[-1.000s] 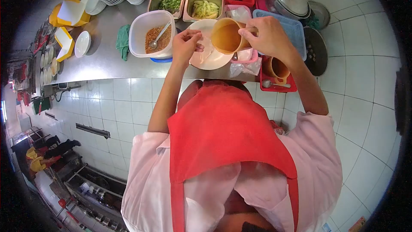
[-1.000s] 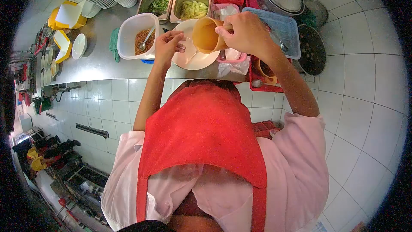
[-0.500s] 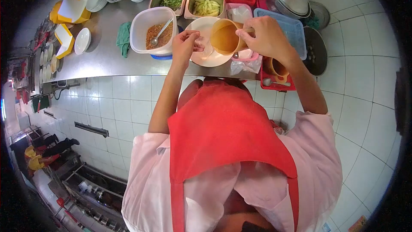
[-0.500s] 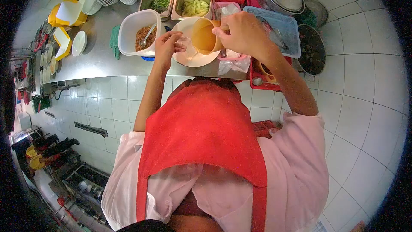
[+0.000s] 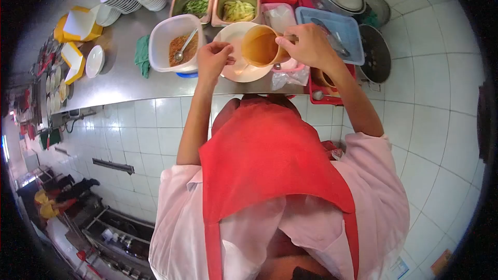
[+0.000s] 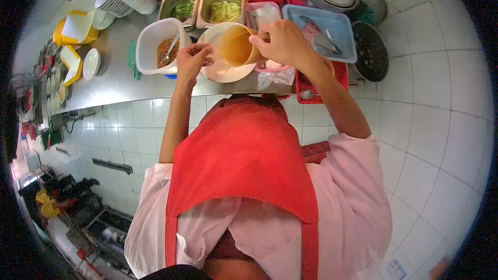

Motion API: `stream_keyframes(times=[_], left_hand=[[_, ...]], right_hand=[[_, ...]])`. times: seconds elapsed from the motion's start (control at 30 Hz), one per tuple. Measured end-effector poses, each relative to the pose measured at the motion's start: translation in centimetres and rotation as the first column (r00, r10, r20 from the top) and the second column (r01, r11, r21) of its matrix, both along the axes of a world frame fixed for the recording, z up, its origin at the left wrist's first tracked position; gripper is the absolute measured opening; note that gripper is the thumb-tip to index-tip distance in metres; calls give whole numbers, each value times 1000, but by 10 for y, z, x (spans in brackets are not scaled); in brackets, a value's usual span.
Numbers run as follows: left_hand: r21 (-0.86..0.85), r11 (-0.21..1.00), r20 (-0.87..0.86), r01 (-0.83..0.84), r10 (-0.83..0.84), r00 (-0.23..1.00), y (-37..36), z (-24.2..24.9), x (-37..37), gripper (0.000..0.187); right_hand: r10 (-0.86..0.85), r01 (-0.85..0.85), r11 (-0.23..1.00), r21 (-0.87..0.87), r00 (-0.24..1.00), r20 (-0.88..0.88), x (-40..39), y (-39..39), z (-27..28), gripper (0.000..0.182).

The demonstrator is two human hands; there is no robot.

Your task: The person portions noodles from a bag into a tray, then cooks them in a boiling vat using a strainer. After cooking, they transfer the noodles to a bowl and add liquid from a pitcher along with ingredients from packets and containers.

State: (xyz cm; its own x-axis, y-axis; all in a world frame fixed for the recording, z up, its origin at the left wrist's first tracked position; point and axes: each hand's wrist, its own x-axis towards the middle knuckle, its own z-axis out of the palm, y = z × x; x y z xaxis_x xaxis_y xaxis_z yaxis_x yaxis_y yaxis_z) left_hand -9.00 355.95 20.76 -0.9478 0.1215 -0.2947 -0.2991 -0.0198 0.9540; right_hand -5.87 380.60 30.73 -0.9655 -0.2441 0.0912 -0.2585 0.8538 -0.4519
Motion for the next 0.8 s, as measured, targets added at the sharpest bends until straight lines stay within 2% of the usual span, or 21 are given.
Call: stream_keyframes(times=[0.07, 0.1, 0.17, 0.2, 0.23, 0.3, 0.33, 0.4, 0.43, 0.5, 0.53, 0.6, 0.63, 0.7, 0.73, 0.8], left_hand=[[-89, 996, -61, 10, -16, 998, 0, -2, -2, 20], [-109, 994, -100, 20, -31, 995, -1, -3, -3, 20], [-135, 990, -155, 48, -69, 986, -1, 0, -3, 20], [-144, 988, -172, 54, -79, 982, -1, 4, -3, 20], [-155, 986, -189, 56, -85, 978, 0, 9, -2, 20], [-227, 973, -200, 43, -90, 976, 5, 26, 1, 18], [-250, 968, -222, 24, -81, 972, 6, 28, 2, 19], [-273, 962, -237, 9, -76, 968, 9, 32, 4, 19], [-325, 946, -273, -16, -78, 959, 10, 36, 4, 19], [-380, 924, -306, -46, -78, 949, 11, 37, 4, 19], [-432, 899, -382, -71, -112, 917, 11, 37, 3, 19], [-501, 856, -502, -126, -169, 848, 7, 34, -1, 19], [-517, 843, -547, -149, -191, 815, 6, 30, -2, 19], [-561, 815, -553, -145, -239, 798, 6, 37, -1, 20], [-527, 841, -528, -121, -213, 822, 8, 39, -1, 21], [-493, 863, -498, -106, -180, 849, 8, 38, -2, 22]], right_hand=[[-94, 115, 977, -180, 988, 122, 3, 22, -8, 32], [-125, 145, 975, -167, 984, 123, 8, 35, -8, 32], [-204, 252, 907, -338, 964, 172, 23, 63, -9, 33], [-235, 255, 851, -459, 967, 101, 33, 77, -16, 34], [-263, 281, 848, -449, 959, 103, 45, 91, -14, 34], [-449, 481, 702, -525, 871, 199, 73, 119, -8, 35], [-464, 494, 697, -520, 863, 199, 87, 133, -9, 35], [-689, 677, 627, -384, 713, 130, 116, 158, -18, 37], [-691, 680, 626, -382, 710, 132, 127, 164, -22, 37], [-828, 774, 496, -394, 558, 54, 148, 173, -35, 37], [-824, 772, 499, -394, 564, 61, 159, 181, -49, 37], [-861, 796, 506, -332, 492, -130, 176, 195, -88, 36], [-853, 786, 516, -341, 509, -119, 182, 197, -105, 36], [-925, 833, 172, -526, 320, 204, 190, 193, -135, 37], [-917, 829, 181, -529, 336, 213, 190, 186, -145, 37], [-865, 790, -2, -613, 307, 397, 193, 175, -160, 30]])
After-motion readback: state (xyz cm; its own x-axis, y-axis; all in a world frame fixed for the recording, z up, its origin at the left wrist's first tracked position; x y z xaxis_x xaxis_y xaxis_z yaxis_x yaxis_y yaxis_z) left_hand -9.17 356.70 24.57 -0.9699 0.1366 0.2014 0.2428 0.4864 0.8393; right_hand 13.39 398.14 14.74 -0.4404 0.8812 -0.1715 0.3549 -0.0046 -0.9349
